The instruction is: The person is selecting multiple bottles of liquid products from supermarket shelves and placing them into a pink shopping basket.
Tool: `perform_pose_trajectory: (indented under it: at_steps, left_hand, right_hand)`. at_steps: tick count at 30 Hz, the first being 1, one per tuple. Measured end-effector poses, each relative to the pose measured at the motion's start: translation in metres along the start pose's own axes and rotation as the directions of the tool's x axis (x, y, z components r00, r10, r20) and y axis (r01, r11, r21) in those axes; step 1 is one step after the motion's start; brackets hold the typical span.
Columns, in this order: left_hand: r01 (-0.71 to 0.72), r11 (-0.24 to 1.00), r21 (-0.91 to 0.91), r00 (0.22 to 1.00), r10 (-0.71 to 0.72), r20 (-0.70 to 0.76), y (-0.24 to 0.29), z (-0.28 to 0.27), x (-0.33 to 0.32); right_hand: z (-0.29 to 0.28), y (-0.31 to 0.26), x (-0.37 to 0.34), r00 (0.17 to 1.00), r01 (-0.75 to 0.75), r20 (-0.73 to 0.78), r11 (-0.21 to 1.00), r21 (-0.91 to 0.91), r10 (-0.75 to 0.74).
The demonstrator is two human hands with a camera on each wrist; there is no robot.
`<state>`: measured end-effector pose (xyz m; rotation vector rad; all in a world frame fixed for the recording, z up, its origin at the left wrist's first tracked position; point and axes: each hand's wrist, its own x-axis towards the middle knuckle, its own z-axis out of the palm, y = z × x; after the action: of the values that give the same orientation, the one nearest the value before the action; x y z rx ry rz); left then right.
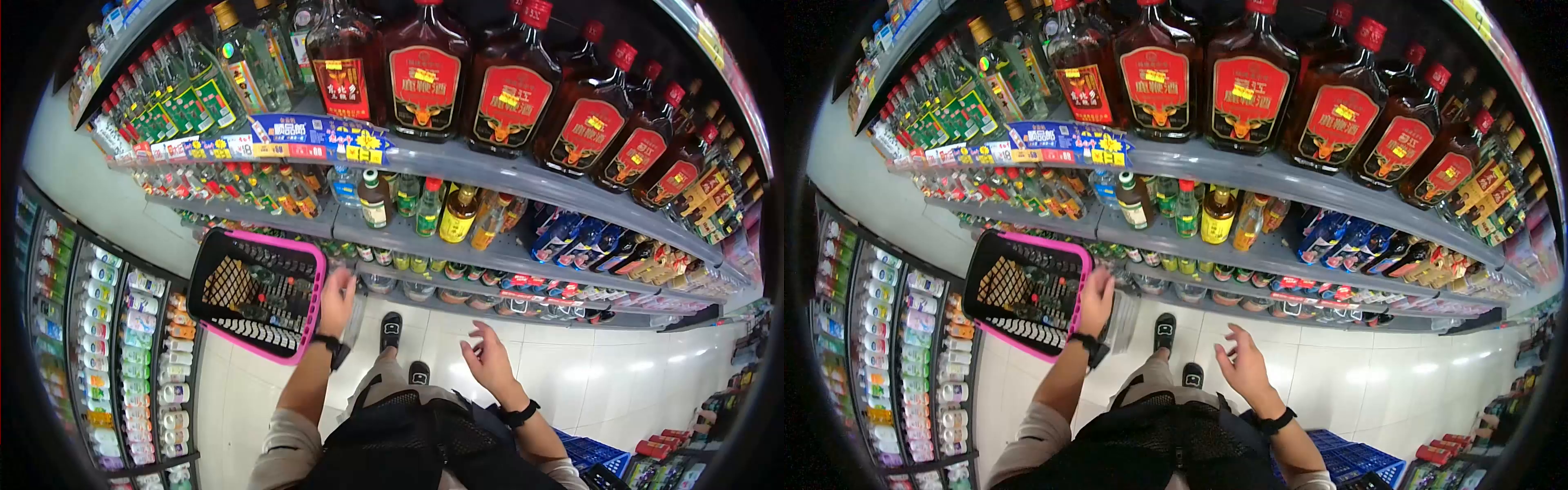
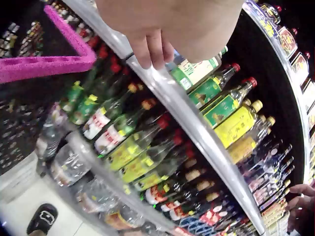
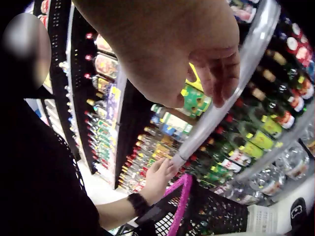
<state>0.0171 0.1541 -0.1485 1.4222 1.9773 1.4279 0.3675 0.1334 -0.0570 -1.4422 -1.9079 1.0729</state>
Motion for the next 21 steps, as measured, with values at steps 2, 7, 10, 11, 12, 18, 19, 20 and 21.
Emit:
perform_pose_trajectory:
  at_steps: [2,7,10,11,12,18,19,20,21]
  left_hand:
    - [0.062,0.995,0.082,0.996,-0.068,0.065,-0.008,-0.023,-0.076]
    - [0.278,0.752,0.598,0.718,-0.577,0.391,-0.082,-0.095,-0.293]
    - [0.264,0.757,0.598,0.392,-0.651,0.65,-0.126,-0.156,-0.413]
    - [0.166,0.803,0.573,0.357,-0.59,0.724,-0.132,-0.172,-0.442]
    - [0.178,0.799,0.574,0.359,-0.596,0.718,-0.139,-0.178,-0.465]
    - [0.954,0.251,0.163,0.228,-0.962,0.149,-0.071,-0.182,-0.437]
    - [0.954,0.254,0.156,0.23,-0.96,0.156,-0.077,-0.188,-0.44]
    - [0.927,0.297,0.228,0.268,-0.952,0.149,-0.083,-0.195,-0.444]
    - [0.893,0.336,0.299,0.305,-0.941,0.145,-0.089,-0.204,-0.451]
  right_hand:
    - [0.003,0.037,-0.03,0.997,-0.065,0.039,0.998,-0.011,0.065]
    - [0.022,0.087,-0.063,0.981,-0.147,0.117,0.986,-0.079,0.156]
    - [0.058,0.121,-0.06,0.887,-0.098,0.446,0.993,-0.064,0.117]
    - [0.078,0.137,-0.058,0.769,-0.159,0.61,0.981,-0.107,0.191]
    - [0.109,0.181,-0.062,0.627,-0.138,0.772,0.99,-0.024,0.106]
    - [0.206,0.19,-0.091,0.214,0.068,0.965,0.984,-0.167,0.15]
    - [0.226,0.181,-0.089,0.207,0.134,0.97,0.979,-0.154,0.124]
    - [0.241,0.172,-0.088,0.21,0.139,0.969,0.977,-0.162,0.131]
    - [0.255,0.163,-0.087,0.128,0.168,0.986,0.978,-0.127,0.106]
